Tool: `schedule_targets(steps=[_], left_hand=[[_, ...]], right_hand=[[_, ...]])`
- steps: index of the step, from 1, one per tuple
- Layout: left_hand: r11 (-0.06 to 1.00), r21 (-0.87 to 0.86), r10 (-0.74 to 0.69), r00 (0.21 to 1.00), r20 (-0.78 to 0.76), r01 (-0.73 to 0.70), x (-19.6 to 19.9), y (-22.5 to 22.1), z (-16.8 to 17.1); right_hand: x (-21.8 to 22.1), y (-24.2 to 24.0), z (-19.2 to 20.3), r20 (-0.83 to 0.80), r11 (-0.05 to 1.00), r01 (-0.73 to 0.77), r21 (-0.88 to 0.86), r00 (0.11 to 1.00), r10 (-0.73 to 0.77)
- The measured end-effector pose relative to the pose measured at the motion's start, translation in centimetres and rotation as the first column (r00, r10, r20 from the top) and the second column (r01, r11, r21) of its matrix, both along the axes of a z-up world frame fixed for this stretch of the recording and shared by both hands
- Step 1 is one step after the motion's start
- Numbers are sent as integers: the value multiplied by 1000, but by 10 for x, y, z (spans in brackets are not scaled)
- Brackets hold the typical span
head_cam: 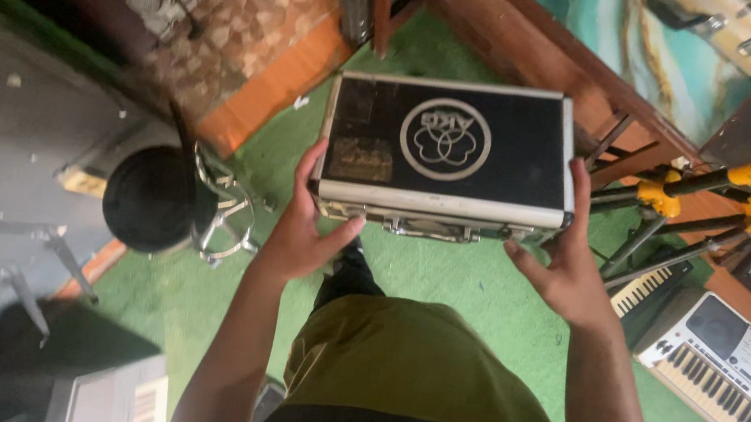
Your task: The person packs microphones into a foam-lined case, closes it, then rearranges several other equipment cases and a smaller metal case on a workbench and the floor.
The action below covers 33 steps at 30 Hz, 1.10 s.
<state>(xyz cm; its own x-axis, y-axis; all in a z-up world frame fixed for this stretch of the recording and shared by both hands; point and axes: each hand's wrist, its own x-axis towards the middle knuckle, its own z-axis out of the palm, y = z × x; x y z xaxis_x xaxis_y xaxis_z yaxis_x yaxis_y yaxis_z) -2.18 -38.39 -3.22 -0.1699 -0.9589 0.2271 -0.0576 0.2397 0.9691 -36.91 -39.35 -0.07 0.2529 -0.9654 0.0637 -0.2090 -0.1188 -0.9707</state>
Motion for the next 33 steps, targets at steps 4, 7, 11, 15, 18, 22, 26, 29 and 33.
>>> schedule_targets(steps=[4,7,11,15,18,22,26,29,33], left_hand=[[997,37,-74,996,42,72,24,-39,-3],[994,-24,-106,989,101,109,43,-69,-2],[976,91,-199,980,7,198,62,-107,2],[966,35,-257,966,3,257,71,-146,0],[965,36,-262,965,23,262,70,-174,-2],[965,-2,-262,964,40,263,57,-210,-7],[953,31,-302,953,-5,302,39,-245,-16],[952,42,-305,952,1,304,18,-284,-23],[960,1,-280,960,21,280,-17,-322,-33]], right_hand=[[27,-18,-5,72,994,77,75,994,-83],[48,-29,-9,89,982,149,112,983,-159],[71,-44,-16,81,953,258,160,958,-273],[84,-60,-25,68,945,325,40,942,-327],[85,-76,-30,-9,922,386,18,923,-386],[80,-100,-35,21,908,419,31,908,-419],[65,-129,-44,12,897,442,-6,897,-442],[48,-159,-52,86,901,433,-39,899,-428],[13,-197,-63,39,882,472,2,881,-472]])
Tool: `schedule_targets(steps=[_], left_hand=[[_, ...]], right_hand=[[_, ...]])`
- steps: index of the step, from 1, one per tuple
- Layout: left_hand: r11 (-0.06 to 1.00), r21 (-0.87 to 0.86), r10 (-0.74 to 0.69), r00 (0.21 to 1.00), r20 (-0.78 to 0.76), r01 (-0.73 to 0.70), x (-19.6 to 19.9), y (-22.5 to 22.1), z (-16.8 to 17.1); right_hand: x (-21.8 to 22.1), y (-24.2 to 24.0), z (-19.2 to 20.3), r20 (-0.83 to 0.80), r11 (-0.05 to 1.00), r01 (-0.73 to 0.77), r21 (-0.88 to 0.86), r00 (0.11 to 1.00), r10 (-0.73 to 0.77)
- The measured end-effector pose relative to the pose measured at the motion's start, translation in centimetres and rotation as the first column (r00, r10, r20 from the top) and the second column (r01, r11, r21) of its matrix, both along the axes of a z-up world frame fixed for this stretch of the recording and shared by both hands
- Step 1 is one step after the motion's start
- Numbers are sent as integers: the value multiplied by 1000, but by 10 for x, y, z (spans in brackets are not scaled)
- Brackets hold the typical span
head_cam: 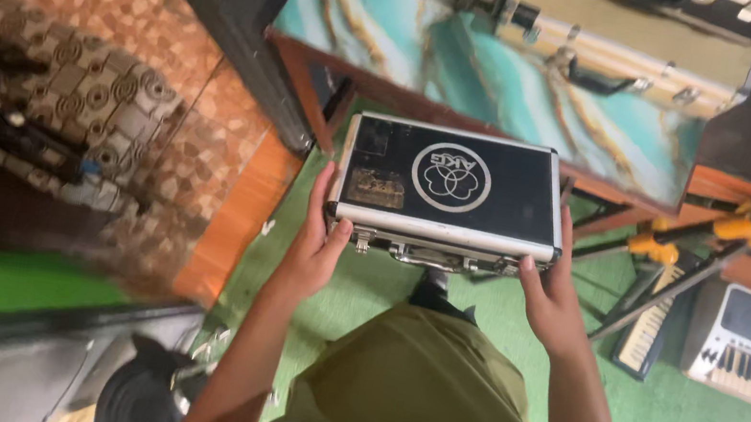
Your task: The person packs microphones into a foam-lined case, closes it, then rearranges several other equipment cases and a smaller metal case on a workbench and the floor.
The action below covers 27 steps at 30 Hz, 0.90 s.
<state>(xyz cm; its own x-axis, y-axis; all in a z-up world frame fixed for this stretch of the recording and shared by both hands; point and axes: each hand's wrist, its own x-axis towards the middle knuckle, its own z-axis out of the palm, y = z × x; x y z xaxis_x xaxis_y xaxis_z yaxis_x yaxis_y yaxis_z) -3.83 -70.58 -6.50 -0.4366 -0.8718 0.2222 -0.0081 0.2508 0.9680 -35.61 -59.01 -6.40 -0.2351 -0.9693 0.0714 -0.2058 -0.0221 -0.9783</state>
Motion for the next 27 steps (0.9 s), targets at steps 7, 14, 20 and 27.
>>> schedule_targets(steps=[7,14,20,27], left_hand=[[999,-51,-13,999,52,15,-70,-80,-10],[991,83,-103,994,20,101,-130,-146,-34],[978,129,-176,979,101,163,-164,-214,-59],[954,71,-299,945,132,292,-193,-289,-76]], right_hand=[[-68,-62,-14,-36,1000,28,7,999,-27],[-114,-108,-29,-38,982,131,137,991,-127],[-131,-150,-57,-160,965,237,116,963,-217],[-138,-191,-80,-111,908,389,155,920,-375]])
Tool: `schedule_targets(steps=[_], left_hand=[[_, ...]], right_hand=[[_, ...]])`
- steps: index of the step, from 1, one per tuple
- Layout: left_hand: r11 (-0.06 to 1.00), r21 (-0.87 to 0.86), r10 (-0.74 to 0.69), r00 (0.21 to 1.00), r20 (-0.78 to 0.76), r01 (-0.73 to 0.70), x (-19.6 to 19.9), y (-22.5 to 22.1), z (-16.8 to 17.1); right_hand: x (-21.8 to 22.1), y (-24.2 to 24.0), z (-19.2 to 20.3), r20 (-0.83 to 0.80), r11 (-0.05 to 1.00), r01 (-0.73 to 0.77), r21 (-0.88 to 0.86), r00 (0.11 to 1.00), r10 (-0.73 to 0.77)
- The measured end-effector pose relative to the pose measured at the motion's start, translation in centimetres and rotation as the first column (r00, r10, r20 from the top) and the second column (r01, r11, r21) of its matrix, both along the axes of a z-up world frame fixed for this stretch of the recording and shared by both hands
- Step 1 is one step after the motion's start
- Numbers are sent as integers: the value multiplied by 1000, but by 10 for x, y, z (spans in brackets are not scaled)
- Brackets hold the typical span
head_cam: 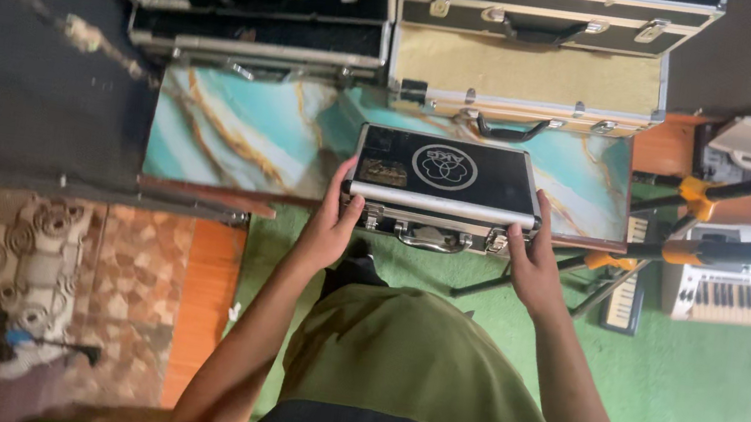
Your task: The person packs microphones into a foam-lined case, closes it, then rearranges several other equipment cases and a smaller metal case on a workbench and the floor.
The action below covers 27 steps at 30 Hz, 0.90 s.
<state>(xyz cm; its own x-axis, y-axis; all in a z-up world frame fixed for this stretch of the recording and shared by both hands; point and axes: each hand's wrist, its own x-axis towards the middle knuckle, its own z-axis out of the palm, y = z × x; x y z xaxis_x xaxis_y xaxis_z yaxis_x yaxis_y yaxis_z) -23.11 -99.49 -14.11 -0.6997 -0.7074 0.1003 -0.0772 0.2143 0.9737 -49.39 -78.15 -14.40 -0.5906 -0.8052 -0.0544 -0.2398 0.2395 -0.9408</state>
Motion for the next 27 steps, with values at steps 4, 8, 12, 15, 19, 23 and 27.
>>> schedule_targets(steps=[4,8,12,15,19,23,27], left_hand=[[998,60,-43,986,161,34,-10,-37,-6],[999,28,11,958,285,-20,-25,-61,-15],[997,51,33,884,466,-64,-37,-78,-18],[999,-4,42,893,449,-45,-46,-86,-19],[998,6,44,803,594,-59,-62,-97,-16],[987,-134,148,824,547,-88,-80,-98,-9],[983,-89,176,688,704,-161,-84,-92,-4]], right_hand=[[-3,-18,-2,21,987,83,140,996,-87],[-7,-38,-6,-11,984,101,147,995,-100],[-12,-60,-5,-48,927,181,329,983,-175],[-22,-71,-7,-113,907,201,369,979,-171],[-37,-77,-17,-66,907,172,385,985,-159],[-66,-86,-37,-223,917,162,365,971,-83],[-88,-96,-48,-252,970,33,242,967,30]])
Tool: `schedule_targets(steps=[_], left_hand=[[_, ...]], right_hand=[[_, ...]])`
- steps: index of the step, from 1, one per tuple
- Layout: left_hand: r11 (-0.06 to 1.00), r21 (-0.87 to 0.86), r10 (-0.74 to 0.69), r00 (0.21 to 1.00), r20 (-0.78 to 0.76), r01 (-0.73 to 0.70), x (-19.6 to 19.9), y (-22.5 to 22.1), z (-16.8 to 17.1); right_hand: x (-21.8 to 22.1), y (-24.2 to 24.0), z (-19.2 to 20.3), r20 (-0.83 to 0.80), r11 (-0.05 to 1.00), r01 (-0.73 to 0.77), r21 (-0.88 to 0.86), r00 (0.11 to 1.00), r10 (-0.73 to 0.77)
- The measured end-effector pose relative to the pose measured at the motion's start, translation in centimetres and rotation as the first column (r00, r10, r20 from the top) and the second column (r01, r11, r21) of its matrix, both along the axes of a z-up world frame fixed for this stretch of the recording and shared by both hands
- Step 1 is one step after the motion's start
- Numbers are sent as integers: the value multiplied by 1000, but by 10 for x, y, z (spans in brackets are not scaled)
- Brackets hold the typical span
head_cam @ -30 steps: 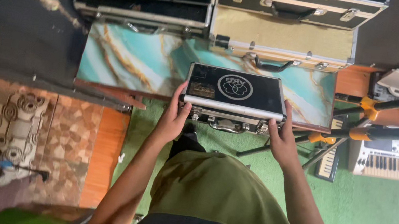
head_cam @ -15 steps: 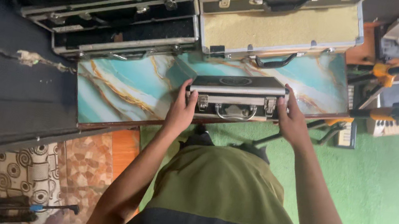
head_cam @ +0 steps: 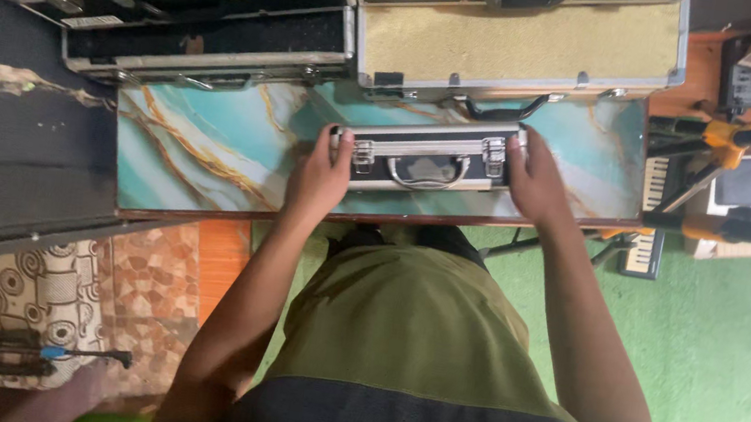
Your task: The person packs microphones into a foam-lined case, closes it, then rearranges several other equipment cases and a smaller metal case on a workbench and the floor.
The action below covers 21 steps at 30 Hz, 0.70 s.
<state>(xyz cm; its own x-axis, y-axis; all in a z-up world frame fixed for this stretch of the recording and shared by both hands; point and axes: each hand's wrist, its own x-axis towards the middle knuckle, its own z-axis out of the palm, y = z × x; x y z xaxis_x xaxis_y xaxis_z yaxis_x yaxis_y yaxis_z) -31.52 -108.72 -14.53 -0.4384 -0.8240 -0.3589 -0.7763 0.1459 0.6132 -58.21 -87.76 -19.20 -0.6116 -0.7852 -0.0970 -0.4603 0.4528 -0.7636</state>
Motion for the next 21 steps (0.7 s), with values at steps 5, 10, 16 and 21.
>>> schedule_targets(steps=[5,10,16,21], left_hand=[[936,-352,-31,998,-57,9,-2,5,-15],[937,-346,-1,990,-144,-49,-10,5,-36],[942,-159,212,893,-396,-294,-16,14,-53],[907,-147,329,882,-336,-394,-11,17,-67]], right_hand=[[-1,1,1,205,973,-91,-214,969,136],[-1,0,7,135,960,-110,-257,980,148],[-1,2,5,181,961,-102,-256,972,151],[-3,3,3,156,950,-166,-266,965,212]])
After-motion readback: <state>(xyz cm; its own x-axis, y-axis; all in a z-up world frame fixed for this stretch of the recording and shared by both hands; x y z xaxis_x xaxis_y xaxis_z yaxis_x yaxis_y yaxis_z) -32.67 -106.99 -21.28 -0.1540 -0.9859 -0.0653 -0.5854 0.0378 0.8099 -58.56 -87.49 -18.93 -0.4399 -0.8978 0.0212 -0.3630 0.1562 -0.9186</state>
